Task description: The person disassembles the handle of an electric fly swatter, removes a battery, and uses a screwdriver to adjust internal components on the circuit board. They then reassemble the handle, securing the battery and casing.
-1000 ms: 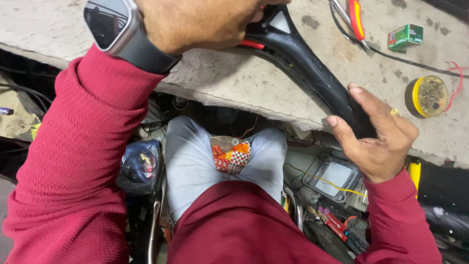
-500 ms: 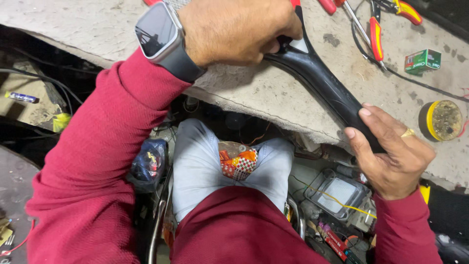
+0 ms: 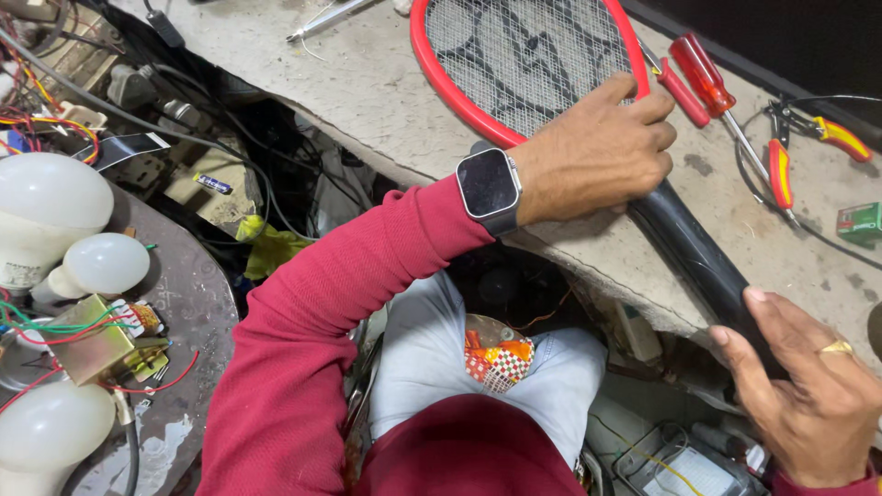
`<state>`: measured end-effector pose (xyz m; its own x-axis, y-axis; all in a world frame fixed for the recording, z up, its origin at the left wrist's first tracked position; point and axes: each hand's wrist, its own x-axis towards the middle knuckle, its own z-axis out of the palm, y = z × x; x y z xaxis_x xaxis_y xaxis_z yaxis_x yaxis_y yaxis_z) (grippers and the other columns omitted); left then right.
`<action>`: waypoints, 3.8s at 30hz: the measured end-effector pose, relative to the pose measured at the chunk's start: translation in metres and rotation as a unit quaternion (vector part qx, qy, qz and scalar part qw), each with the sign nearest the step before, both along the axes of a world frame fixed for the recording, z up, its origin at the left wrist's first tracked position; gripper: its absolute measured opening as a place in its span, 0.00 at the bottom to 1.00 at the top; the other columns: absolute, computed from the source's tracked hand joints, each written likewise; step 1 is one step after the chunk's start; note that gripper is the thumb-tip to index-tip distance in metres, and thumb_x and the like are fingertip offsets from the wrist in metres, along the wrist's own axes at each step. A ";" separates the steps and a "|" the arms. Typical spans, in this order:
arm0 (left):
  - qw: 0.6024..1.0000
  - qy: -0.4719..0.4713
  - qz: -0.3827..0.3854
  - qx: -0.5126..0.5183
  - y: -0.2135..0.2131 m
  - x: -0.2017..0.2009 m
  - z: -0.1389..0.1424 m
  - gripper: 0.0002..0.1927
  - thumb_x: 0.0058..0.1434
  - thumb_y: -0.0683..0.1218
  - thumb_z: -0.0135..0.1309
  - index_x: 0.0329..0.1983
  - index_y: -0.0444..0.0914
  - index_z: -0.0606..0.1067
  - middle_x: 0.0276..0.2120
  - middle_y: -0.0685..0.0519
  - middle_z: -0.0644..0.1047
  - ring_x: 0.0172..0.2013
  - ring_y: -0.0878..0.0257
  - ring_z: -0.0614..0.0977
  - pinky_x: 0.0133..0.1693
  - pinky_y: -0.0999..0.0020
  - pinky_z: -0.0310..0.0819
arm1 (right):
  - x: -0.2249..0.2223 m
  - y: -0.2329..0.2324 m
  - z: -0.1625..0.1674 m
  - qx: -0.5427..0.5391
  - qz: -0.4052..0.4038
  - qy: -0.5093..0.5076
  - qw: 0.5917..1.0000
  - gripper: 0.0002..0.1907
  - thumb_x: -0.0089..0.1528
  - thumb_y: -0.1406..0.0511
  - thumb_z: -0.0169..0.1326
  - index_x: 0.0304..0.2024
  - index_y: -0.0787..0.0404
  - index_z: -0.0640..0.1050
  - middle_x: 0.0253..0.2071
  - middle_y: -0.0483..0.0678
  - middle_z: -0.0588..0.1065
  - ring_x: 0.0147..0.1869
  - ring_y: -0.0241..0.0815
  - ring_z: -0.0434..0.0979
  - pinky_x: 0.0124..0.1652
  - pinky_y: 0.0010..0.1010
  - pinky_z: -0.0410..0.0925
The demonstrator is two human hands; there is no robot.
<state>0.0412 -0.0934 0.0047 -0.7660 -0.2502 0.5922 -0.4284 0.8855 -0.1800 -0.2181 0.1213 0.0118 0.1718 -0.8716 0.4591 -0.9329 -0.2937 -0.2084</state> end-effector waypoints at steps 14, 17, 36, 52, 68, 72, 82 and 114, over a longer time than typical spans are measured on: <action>0.974 -0.076 -0.135 0.165 0.012 -0.013 0.024 0.16 0.59 0.48 0.67 0.47 0.38 0.81 0.30 0.47 0.79 0.32 0.49 0.82 0.33 0.55 0.74 | -0.018 0.027 0.003 0.028 -0.041 -0.195 0.980 0.20 0.63 0.67 0.67 0.55 0.69 0.79 0.51 0.60 0.79 0.53 0.47 0.82 0.55 0.31 0.72; 0.966 -0.156 -0.107 0.178 0.011 -0.019 0.039 0.17 0.56 0.52 0.68 0.46 0.41 0.81 0.27 0.48 0.79 0.30 0.51 0.82 0.33 0.55 0.74 | -0.016 0.027 0.002 0.026 -0.031 -0.225 0.974 0.19 0.66 0.67 0.68 0.56 0.68 0.79 0.52 0.59 0.80 0.54 0.46 0.82 0.56 0.28 0.73; 0.959 -0.093 -0.196 0.182 0.030 -0.016 0.043 0.12 0.47 0.41 0.63 0.36 0.36 0.78 0.34 0.49 0.79 0.42 0.49 0.80 0.44 0.55 0.75 | 0.004 0.062 -0.005 0.070 -0.045 -0.192 0.978 0.23 0.61 0.70 0.68 0.58 0.62 0.79 0.52 0.55 0.77 0.54 0.46 0.81 0.52 0.30 0.73; 0.960 -0.053 -0.215 0.173 0.044 -0.013 0.043 0.23 0.46 0.49 0.69 0.45 0.37 0.81 0.43 0.53 0.81 0.47 0.54 0.79 0.48 0.58 0.72 | 0.018 0.081 -0.029 0.019 -0.063 -0.240 0.969 0.26 0.60 0.62 0.68 0.57 0.67 0.77 0.54 0.59 0.79 0.57 0.49 0.83 0.56 0.34 0.76; 0.952 -0.047 -0.228 0.197 0.048 -0.009 0.044 0.27 0.45 0.46 0.71 0.49 0.34 0.81 0.47 0.50 0.81 0.51 0.51 0.78 0.50 0.56 0.71 | -0.002 0.004 0.025 0.268 0.113 -0.348 0.891 0.40 0.53 0.66 0.70 0.64 0.69 0.66 0.57 0.55 0.75 0.58 0.42 0.78 0.56 0.32 0.73; 0.959 -0.058 -0.210 0.182 0.049 -0.004 0.037 0.25 0.51 0.50 0.71 0.51 0.37 0.80 0.51 0.54 0.80 0.56 0.55 0.77 0.54 0.55 0.67 | 0.001 0.001 0.039 0.250 0.081 -0.166 0.951 0.47 0.49 0.60 0.75 0.64 0.69 0.66 0.52 0.54 0.79 0.50 0.41 0.81 0.50 0.31 0.73; 0.963 -0.044 -0.197 0.177 0.049 0.002 0.033 0.24 0.55 0.49 0.69 0.54 0.38 0.79 0.53 0.56 0.80 0.58 0.58 0.76 0.55 0.53 0.64 | 0.022 0.002 0.044 0.258 0.053 -0.261 0.929 0.40 0.57 0.70 0.70 0.63 0.66 0.59 0.51 0.52 0.78 0.50 0.38 0.78 0.53 0.29 0.73; 0.972 -0.105 -0.160 0.138 0.051 -0.007 0.040 0.24 0.57 0.57 0.63 0.53 0.40 0.79 0.48 0.56 0.80 0.53 0.59 0.77 0.52 0.54 0.66 | 0.026 0.040 0.020 0.098 0.038 -0.049 0.993 0.37 0.58 0.66 0.71 0.67 0.63 0.71 0.59 0.57 0.76 0.50 0.50 0.81 0.49 0.34 0.74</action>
<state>0.0337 -0.0423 0.0443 -0.9272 -0.1060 0.3591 -0.1018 0.9943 0.0307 -0.1918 0.1617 0.0316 0.2035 -0.9319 0.3002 -0.8821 -0.3076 -0.3569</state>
